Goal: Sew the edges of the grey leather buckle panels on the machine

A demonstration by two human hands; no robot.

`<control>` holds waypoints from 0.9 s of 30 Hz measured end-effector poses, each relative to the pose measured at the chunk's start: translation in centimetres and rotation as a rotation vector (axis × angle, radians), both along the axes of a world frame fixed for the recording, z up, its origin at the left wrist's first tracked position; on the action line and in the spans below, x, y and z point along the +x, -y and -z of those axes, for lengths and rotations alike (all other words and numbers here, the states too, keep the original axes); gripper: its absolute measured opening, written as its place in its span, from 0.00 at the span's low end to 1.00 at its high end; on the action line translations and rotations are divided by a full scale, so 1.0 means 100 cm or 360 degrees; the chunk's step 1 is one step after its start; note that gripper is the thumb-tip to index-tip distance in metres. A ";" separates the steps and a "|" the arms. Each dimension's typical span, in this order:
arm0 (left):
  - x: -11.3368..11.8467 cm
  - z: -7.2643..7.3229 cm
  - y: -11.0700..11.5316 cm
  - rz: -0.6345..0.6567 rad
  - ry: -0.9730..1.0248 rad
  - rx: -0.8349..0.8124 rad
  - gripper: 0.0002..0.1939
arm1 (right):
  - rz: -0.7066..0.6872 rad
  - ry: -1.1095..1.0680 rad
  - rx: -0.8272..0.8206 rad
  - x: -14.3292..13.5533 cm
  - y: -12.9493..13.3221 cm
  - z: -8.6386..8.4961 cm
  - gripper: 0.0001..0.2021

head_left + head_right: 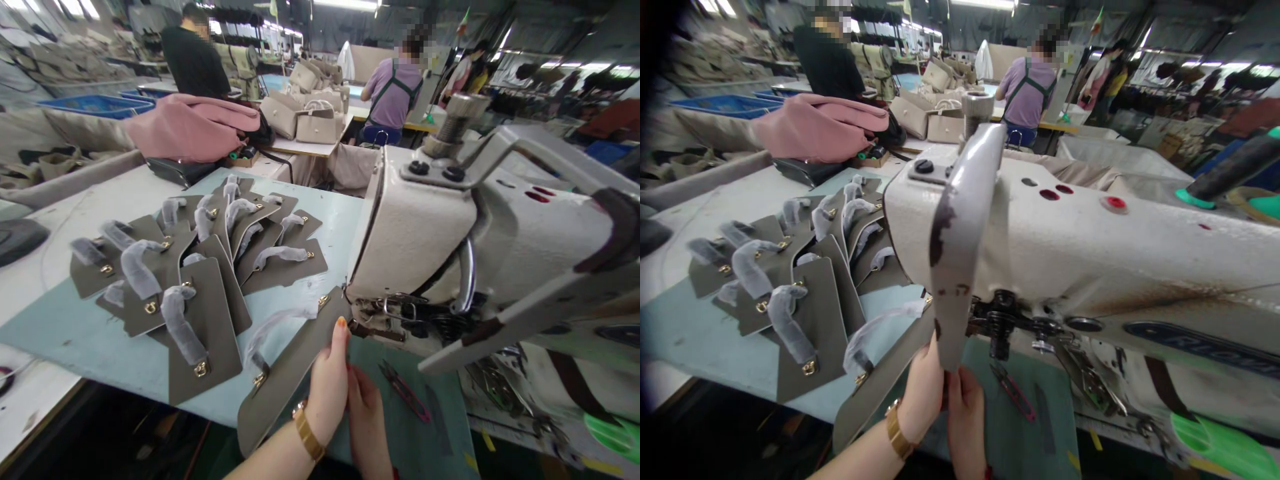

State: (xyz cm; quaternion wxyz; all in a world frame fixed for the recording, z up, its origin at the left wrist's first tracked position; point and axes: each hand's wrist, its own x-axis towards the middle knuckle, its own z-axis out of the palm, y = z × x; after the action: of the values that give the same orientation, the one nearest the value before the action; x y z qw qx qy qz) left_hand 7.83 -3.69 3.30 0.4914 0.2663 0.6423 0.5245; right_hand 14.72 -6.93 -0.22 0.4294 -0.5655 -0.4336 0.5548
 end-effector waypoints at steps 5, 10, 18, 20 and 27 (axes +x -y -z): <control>-0.038 -0.049 0.038 0.0528 0.0401 0.0481 0.15 | 0.0147 0.0330 0.0223 0.004 -0.008 -0.026 0.20; -0.098 -0.082 -0.042 0.1019 -0.0437 0.0616 0.08 | 0.0022 0.0128 0.0213 -0.021 -0.034 -0.045 0.18; -0.093 -0.080 -0.140 0.2127 -0.0490 0.0727 0.09 | 0.0152 0.0106 0.0163 -0.041 -0.053 -0.059 0.17; -0.090 -0.086 -0.139 0.2203 -0.0393 0.0654 0.11 | 0.0115 0.0115 0.0150 -0.038 -0.052 -0.059 0.17; -0.089 -0.081 -0.124 0.2138 -0.0143 0.0573 0.10 | -0.0029 0.0131 0.0173 -0.025 -0.050 -0.057 0.17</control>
State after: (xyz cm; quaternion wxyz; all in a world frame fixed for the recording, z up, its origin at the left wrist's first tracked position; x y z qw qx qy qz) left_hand -1.08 8.75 11.43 0.6306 0.7047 0.2613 0.1938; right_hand 12.21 -1.97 5.49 0.4361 -0.5597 -0.4855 0.5107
